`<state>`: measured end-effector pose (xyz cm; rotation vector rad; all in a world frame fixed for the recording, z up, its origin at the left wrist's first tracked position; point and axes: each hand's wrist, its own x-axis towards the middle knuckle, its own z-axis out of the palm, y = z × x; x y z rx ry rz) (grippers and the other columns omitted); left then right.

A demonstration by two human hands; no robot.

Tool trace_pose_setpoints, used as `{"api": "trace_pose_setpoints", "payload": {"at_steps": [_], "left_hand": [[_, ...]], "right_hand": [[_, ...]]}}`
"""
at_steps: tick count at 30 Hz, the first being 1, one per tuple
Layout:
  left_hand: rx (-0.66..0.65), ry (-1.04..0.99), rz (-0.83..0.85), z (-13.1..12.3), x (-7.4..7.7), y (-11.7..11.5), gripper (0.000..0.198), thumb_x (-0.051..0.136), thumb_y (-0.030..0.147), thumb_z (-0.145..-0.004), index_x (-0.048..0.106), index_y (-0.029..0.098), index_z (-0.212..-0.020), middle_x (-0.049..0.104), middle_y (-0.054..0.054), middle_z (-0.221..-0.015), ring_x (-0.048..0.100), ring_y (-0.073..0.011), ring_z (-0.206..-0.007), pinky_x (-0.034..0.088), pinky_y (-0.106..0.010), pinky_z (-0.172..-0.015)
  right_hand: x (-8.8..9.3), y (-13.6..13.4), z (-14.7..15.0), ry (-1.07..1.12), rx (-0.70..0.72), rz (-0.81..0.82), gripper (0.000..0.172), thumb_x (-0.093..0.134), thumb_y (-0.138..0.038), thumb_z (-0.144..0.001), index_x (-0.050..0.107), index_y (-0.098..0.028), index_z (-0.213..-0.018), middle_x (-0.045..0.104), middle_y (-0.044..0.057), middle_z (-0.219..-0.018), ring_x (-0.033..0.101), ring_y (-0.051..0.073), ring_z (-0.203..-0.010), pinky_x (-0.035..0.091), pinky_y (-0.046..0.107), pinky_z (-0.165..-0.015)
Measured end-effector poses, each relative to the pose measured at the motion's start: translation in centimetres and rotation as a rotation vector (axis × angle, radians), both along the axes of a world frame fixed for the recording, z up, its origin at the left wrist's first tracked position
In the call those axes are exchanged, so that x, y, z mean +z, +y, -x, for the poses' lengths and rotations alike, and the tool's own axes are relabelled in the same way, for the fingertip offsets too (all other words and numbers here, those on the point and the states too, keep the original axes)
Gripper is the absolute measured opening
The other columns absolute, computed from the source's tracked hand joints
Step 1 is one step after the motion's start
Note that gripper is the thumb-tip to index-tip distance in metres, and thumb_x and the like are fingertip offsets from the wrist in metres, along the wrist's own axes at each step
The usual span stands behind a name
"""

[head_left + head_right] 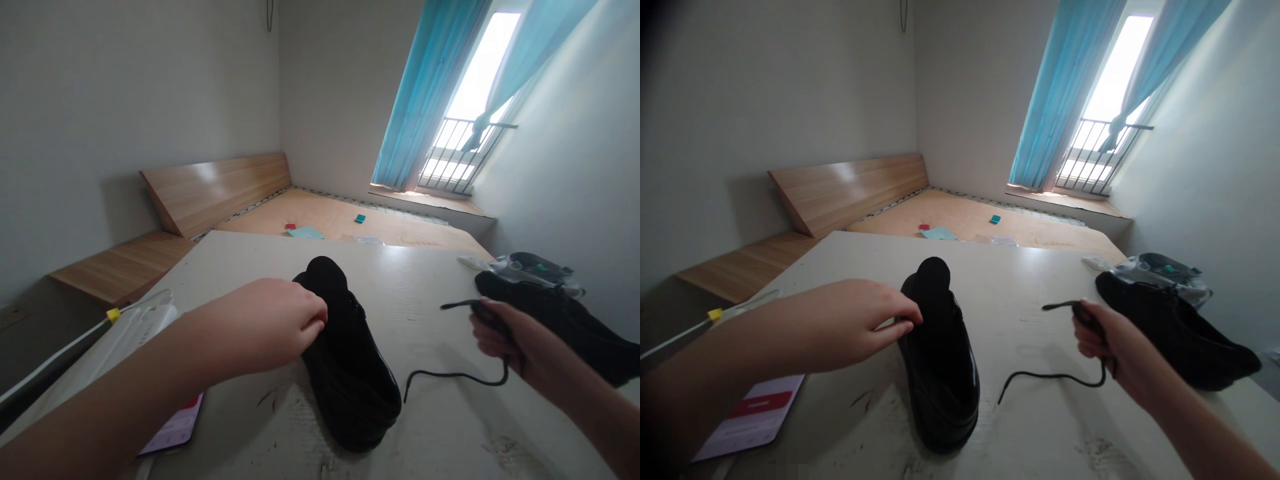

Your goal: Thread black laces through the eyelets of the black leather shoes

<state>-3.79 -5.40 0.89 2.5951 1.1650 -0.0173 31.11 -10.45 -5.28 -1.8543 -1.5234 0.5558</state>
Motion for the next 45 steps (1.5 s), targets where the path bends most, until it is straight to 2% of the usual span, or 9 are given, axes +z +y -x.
{"api": "trace_pose_setpoints", "payload": {"at_steps": [6, 13, 19, 26, 29, 34, 37, 40, 45], "left_hand": [[-0.066, 0.009, -0.024, -0.4, -0.5, 0.5, 0.032, 0.039, 0.037, -0.093, 0.069, 0.028, -0.094, 0.068, -0.002, -0.092, 0.06, -0.022, -0.086, 0.042, -0.034, -0.073], [0.107, -0.02, -0.031, -0.8, -0.8, 0.6, 0.026, 0.042, 0.04, -0.089, 0.054, 0.021, -0.102, 0.062, -0.007, -0.104, 0.056, -0.0264, -0.097, 0.042, -0.036, -0.079], [0.142, 0.045, 0.077, -1.0, -1.4, 1.6, 0.027, 0.035, 0.041, -0.087, 0.052, 0.021, -0.095, 0.065, -0.009, -0.09, 0.06, -0.0266, -0.083, 0.043, -0.036, -0.068], [0.128, 0.023, 0.129, -0.7, -1.5, 2.0, 0.032, 0.034, 0.044, -0.087, 0.055, 0.02, -0.094, 0.066, -0.008, -0.09, 0.061, -0.0245, -0.082, 0.042, -0.034, -0.068], [0.092, -0.044, 0.131, -0.6, -0.5, 1.6, 0.026, 0.036, 0.038, -0.087, 0.054, 0.025, -0.102, 0.065, -0.003, -0.1, 0.059, -0.0217, -0.09, 0.042, -0.032, -0.071], [0.079, -0.104, 0.09, -0.7, 0.6, -0.1, 0.022, 0.039, 0.032, -0.086, 0.059, 0.028, -0.096, 0.066, 0.001, -0.091, 0.059, -0.0204, -0.082, 0.041, -0.032, -0.067], [0.021, -0.09, 0.004, -1.3, -0.1, -0.8, 0.024, 0.045, 0.036, -0.085, 0.059, 0.025, -0.1, 0.065, -0.003, -0.098, 0.06, -0.0235, -0.089, 0.045, -0.035, -0.074], [-0.008, -0.071, -0.113, -2.3, -1.6, -0.9, 0.044, 0.054, 0.038, -0.078, 0.054, 0.018, -0.117, 0.059, -0.011, -0.116, 0.057, -0.029, -0.103, 0.047, -0.041, -0.085], [0.035, -0.031, -0.218, -3.7, -3.5, -0.3, 0.053, 0.052, 0.032, -0.075, 0.049, 0.011, -0.123, 0.054, -0.017, -0.122, 0.057, -0.0326, -0.106, 0.049, -0.045, -0.087]], "right_hand": [[-6.0, 1.7, -0.6, -0.49, 0.076, -0.076, 0.029, 0.048, -0.05, -0.083, 0.054, -0.023, -0.075, 0.061, 0.008, -0.069, 0.056, 0.024, -0.061, 0.041, 0.036, -0.057], [-4.0, 1.6, 1.2, -0.721, 0.244, -0.229, 0.018, 0.043, -0.025, -0.084, 0.06, -0.022, -0.091, 0.061, 0.016, -0.118, 0.045, 0.037, -0.122, 0.034, 0.056, -0.099], [0.3, -0.4, 9.8, -0.378, 0.453, -0.179, 0.023, 0.039, -0.035, -0.096, 0.06, -0.026, -0.09, 0.06, 0.006, -0.099, 0.055, 0.022, -0.098, 0.047, 0.04, -0.086], [0.9, 0.5, 14.1, -0.046, 0.42, -0.11, 0.019, 0.056, -0.037, -0.083, 0.058, -0.022, -0.071, 0.056, 0.005, -0.086, 0.055, 0.022, -0.088, 0.048, 0.037, -0.074], [2.5, 0.4, 13.4, 0.34, 0.276, -0.005, 0.022, 0.058, -0.043, -0.076, 0.055, -0.022, -0.069, 0.06, 0.006, -0.084, 0.059, 0.022, -0.083, 0.05, 0.036, -0.074], [4.3, -1.5, 10.6, 0.918, -0.093, 0.528, 0.027, 0.059, -0.044, -0.072, 0.064, -0.018, -0.078, 0.065, 0.007, -0.069, 0.062, 0.019, -0.061, 0.051, 0.029, -0.058], [3.5, -2.7, 8.7, 0.825, 0.023, 0.766, 0.019, 0.059, -0.033, -0.071, 0.067, -0.017, -0.077, 0.068, 0.005, -0.073, 0.065, 0.018, -0.069, 0.051, 0.025, -0.064], [2.1, -3.7, 7.4, 0.482, 0.148, 0.769, 0.019, 0.063, -0.033, -0.072, 0.07, -0.02, -0.085, 0.07, 0.003, -0.084, 0.064, 0.018, -0.079, 0.05, 0.024, -0.07], [0.9, -4.3, 8.2, 0.358, 0.28, 0.559, 0.064, 0.059, -0.061, -0.077, 0.052, -0.024, -0.129, 0.06, 0.01, -0.124, 0.064, 0.023, -0.089, 0.054, 0.029, -0.064]]}}
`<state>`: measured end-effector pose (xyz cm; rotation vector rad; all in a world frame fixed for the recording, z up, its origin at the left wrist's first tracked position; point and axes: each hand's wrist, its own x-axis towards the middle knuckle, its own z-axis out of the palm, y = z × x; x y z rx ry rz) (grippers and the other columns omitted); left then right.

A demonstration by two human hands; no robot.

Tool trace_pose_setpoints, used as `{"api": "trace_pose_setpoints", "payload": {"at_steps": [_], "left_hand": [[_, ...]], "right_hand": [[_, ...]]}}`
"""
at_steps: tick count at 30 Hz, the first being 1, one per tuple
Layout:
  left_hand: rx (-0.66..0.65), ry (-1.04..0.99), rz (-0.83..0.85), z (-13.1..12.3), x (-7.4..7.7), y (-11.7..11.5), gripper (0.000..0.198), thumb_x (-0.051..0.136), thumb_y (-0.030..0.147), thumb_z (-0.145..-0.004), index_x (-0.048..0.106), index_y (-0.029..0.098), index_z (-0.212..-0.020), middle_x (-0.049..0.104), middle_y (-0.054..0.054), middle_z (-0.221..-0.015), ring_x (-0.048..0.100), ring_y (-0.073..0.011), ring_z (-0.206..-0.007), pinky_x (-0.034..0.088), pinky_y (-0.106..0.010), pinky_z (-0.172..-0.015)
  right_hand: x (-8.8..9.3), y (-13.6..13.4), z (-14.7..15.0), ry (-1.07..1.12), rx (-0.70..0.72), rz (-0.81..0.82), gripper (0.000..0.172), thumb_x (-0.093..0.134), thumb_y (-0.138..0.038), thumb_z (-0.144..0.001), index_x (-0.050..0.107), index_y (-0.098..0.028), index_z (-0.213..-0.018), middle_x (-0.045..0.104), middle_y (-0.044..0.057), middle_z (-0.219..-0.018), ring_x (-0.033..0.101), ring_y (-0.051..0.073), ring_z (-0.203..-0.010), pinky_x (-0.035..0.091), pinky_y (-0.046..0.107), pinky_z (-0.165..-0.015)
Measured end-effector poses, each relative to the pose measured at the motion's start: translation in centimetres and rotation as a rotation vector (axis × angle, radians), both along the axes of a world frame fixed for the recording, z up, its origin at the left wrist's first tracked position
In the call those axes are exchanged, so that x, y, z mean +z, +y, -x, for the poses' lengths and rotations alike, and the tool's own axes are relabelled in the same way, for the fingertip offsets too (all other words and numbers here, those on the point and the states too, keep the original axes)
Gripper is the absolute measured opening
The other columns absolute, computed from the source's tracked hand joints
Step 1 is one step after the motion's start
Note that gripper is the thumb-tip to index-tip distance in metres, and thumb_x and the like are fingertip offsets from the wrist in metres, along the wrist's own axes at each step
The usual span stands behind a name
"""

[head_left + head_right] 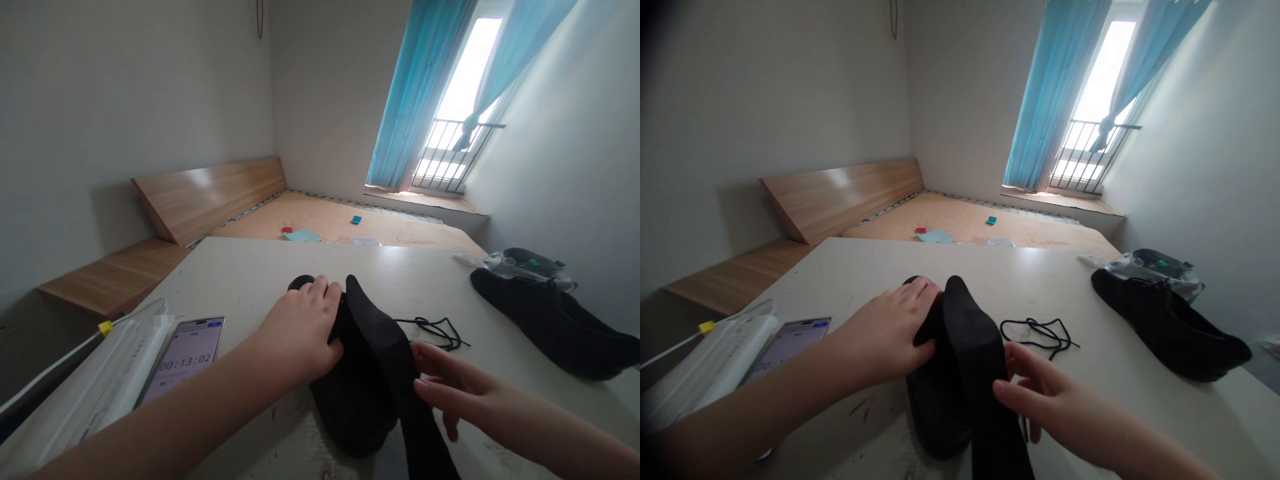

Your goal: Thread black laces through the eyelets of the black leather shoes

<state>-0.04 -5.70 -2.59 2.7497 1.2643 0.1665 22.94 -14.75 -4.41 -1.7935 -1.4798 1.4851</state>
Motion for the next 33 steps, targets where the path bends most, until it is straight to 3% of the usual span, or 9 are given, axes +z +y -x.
{"api": "trace_pose_setpoints", "payload": {"at_steps": [3, 6, 12, 15, 19, 21, 24, 29, 33], "left_hand": [[0.024, 0.0, -0.016, -0.3, 0.1, 0.2, 0.042, 0.046, 0.03, -0.079, 0.052, 0.013, -0.117, 0.06, -0.014, -0.115, 0.061, -0.0305, -0.098, 0.051, -0.043, -0.081], [0.039, 0.021, -0.027, -0.2, 0.7, 0.2, 0.025, 0.038, 0.025, -0.085, 0.058, 0.017, -0.099, 0.067, -0.01, -0.097, 0.066, -0.0284, -0.084, 0.052, -0.039, -0.069], [0.065, 0.062, -0.071, -0.1, 1.4, 0.8, 0.024, 0.035, 0.013, -0.085, 0.058, 0.019, -0.088, 0.07, -0.009, -0.081, 0.068, -0.0275, -0.073, 0.048, -0.035, -0.059], [0.073, 0.078, -0.081, -0.1, 1.5, 1.0, 0.024, 0.037, 0.009, -0.082, 0.059, 0.018, -0.089, 0.07, -0.01, -0.079, 0.068, -0.0285, -0.073, 0.047, -0.034, -0.058], [0.064, 0.088, -0.068, 0.0, 1.7, 0.5, 0.024, 0.04, 0.01, -0.082, 0.058, 0.018, -0.096, 0.07, -0.009, -0.078, 0.068, -0.0283, -0.073, 0.043, -0.032, -0.055], [0.055, 0.079, -0.063, 0.0, 1.8, 0.0, 0.029, 0.04, 0.011, -0.084, 0.053, 0.018, -0.108, 0.069, -0.006, -0.075, 0.067, -0.0269, -0.069, 0.04, -0.031, -0.052], [0.036, 0.05, -0.051, 0.2, 1.9, -0.6, 0.031, 0.04, 0.012, -0.086, 0.047, 0.018, -0.116, 0.067, -0.004, -0.071, 0.065, -0.0241, -0.063, 0.031, -0.029, -0.047], [-0.1, -0.021, -0.029, 0.6, 2.5, -0.6, 0.019, 0.044, 0.01, -0.081, 0.057, 0.024, -0.082, 0.067, 0.002, -0.078, 0.062, -0.0175, -0.065, 0.03, -0.028, -0.051], [-0.143, 0.056, 0.017, 1.0, 2.8, -0.7, 0.025, 0.048, 0.009, -0.077, 0.066, 0.027, -0.076, 0.07, 0.006, -0.097, 0.066, -0.017, -0.077, 0.04, -0.029, -0.06]], "right_hand": [[-0.1, 0.1, 1.7, 0.088, -0.113, -0.115, 0.084, 0.057, -0.066, -0.077, 0.02, -0.028, -0.143, 0.047, 0.013, -0.139, 0.064, 0.024, -0.098, 0.056, 0.033, -0.076], [-0.1, 0.3, 3.0, 0.099, -0.114, -0.258, 0.082, 0.056, -0.063, -0.08, 0.009, -0.027, -0.136, 0.052, 0.013, -0.13, 0.063, 0.022, -0.099, 0.055, 0.034, -0.082], [-0.4, -0.1, 3.6, -0.286, -0.061, -0.388, 0.083, 0.064, -0.059, -0.071, 0.014, -0.021, -0.125, 0.057, 0.015, -0.113, 0.064, 0.028, -0.096, 0.054, 0.038, -0.077], [-0.5, -0.7, 3.8, -0.449, 0.03, -0.463, 0.088, 0.07, -0.045, -0.066, 0.012, -0.02, -0.128, 0.06, 0.013, -0.103, 0.066, 0.029, -0.09, 0.055, 0.039, -0.073], [-0.5, -1.8, 3.4, -0.596, 0.163, -0.67, 0.079, 0.067, -0.029, -0.067, 0.024, -0.026, -0.134, 0.057, 0.015, -0.121, 0.064, 0.03, -0.103, 0.054, 0.039, -0.081], [-0.1, -2.1, 2.7, -0.599, 0.174, -0.695, 0.067, 0.064, -0.031, -0.073, 0.033, -0.029, -0.132, 0.059, 0.011, -0.123, 0.065, 0.027, -0.102, 0.055, 0.035, -0.079], [1.0, -2.0, 1.5, -0.536, 0.038, -0.729, 0.052, 0.056, -0.045, -0.082, 0.036, -0.028, -0.127, 0.066, 0.008, -0.111, 0.069, 0.021, -0.088, 0.057, 0.025, -0.069], [2.0, -1.6, 0.7, -0.583, -0.028, -0.702, 0.051, 0.05, -0.061, -0.082, 0.04, -0.023, -0.115, 0.069, 0.009, -0.099, 0.07, 0.021, -0.082, 0.059, 0.026, -0.067], [0.7, -2.4, -0.4, -0.687, 0.134, -0.634, 0.061, 0.058, -0.055, -0.079, 0.043, -0.023, -0.129, 0.063, 0.013, -0.123, 0.066, 0.028, -0.104, 0.058, 0.033, -0.08]]}}
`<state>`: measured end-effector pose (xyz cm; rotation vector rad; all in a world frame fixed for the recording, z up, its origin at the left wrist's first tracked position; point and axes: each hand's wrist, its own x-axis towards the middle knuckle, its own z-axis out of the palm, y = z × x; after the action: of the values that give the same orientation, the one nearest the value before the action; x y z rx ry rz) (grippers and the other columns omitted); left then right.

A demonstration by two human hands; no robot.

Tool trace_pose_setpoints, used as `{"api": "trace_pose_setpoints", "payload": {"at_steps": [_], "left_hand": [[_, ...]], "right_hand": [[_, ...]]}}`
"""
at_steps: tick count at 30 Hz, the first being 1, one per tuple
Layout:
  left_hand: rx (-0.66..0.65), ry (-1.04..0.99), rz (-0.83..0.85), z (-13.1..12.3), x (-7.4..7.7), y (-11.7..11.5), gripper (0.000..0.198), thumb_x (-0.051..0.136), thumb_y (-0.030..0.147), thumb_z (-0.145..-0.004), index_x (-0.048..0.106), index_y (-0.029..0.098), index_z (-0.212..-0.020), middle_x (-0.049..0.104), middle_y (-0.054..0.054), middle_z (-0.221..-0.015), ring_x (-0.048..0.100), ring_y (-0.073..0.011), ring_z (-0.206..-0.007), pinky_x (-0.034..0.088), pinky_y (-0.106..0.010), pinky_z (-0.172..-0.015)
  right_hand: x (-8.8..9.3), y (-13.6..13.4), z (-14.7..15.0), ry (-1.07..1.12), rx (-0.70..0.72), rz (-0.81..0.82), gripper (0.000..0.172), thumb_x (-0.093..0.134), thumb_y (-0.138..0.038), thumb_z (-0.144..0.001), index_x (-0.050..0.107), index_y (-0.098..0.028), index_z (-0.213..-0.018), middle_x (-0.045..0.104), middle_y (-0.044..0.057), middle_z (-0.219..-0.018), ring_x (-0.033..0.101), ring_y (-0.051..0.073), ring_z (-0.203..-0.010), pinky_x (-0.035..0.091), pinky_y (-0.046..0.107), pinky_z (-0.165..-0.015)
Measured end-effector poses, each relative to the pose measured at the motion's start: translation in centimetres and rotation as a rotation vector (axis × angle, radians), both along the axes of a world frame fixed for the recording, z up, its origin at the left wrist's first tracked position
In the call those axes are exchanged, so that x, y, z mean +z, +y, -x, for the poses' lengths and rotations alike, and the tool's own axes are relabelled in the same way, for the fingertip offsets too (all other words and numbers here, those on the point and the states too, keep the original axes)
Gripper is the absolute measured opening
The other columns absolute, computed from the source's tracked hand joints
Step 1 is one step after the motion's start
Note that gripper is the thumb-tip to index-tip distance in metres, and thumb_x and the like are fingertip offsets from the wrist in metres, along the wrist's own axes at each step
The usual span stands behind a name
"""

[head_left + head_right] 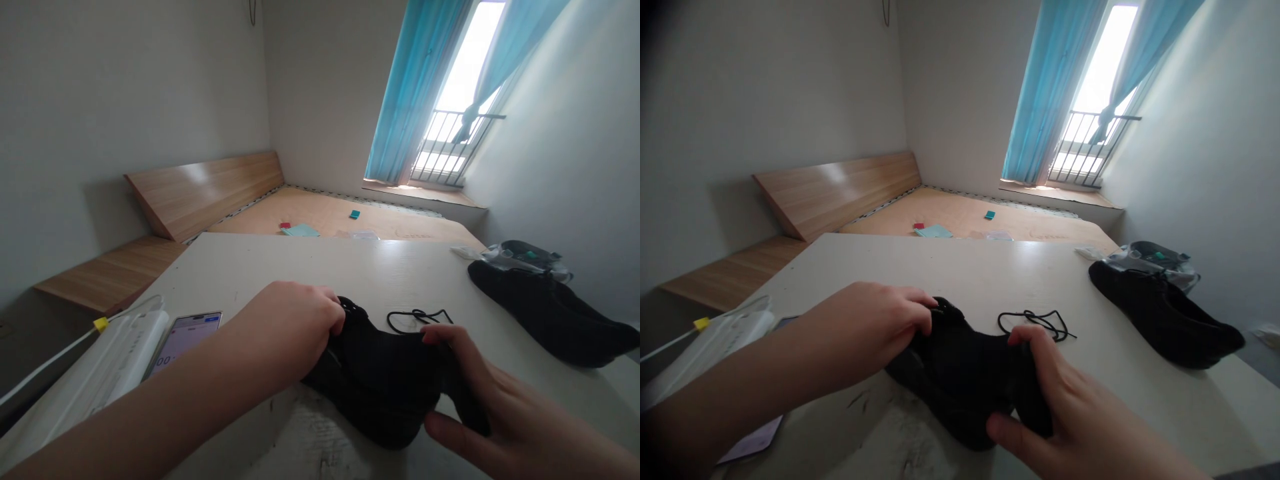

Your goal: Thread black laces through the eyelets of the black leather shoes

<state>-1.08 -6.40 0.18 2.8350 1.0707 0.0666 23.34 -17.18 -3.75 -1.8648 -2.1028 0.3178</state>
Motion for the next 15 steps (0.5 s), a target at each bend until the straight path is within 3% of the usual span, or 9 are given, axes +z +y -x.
{"api": "trace_pose_setpoints", "payload": {"at_steps": [5, 10, 15], "left_hand": [[0.013, -0.012, 0.033, 1.2, -0.3, 0.2, 0.023, 0.062, 0.033, -0.081, 0.069, 0.03, -0.104, 0.067, 0.0, -0.117, 0.066, -0.0231, -0.094, 0.048, -0.033, -0.077], [0.02, -0.012, 0.122, 2.3, -0.7, 0.5, 0.057, 0.072, 0.044, -0.073, 0.056, 0.031, -0.126, 0.058, -0.002, -0.132, 0.06, -0.0276, -0.109, 0.047, -0.039, -0.091], [0.014, -0.023, 0.16, 2.3, -0.6, 0.4, 0.06, 0.073, 0.042, -0.074, 0.053, 0.029, -0.129, 0.058, -0.003, -0.131, 0.058, -0.0262, -0.113, 0.044, -0.038, -0.095]], "right_hand": [[-1.3, -1.8, -3.2, -0.19, 0.171, 0.04, 0.074, 0.06, -0.047, -0.08, 0.028, -0.042, -0.147, 0.036, 0.005, -0.151, 0.055, 0.034, -0.121, 0.054, 0.043, -0.091], [-1.8, -3.0, -5.5, -0.288, 0.21, 0.023, 0.075, 0.059, -0.047, -0.08, 0.025, -0.043, -0.147, 0.042, 0.004, -0.147, 0.047, 0.038, -0.127, 0.053, 0.051, -0.091], [-1.0, -3.1, -4.8, -0.184, 0.044, -0.084, 0.059, 0.046, -0.044, -0.089, 0.028, -0.044, -0.146, 0.041, -0.001, -0.148, 0.035, 0.038, -0.136, 0.049, 0.057, -0.096]]}}
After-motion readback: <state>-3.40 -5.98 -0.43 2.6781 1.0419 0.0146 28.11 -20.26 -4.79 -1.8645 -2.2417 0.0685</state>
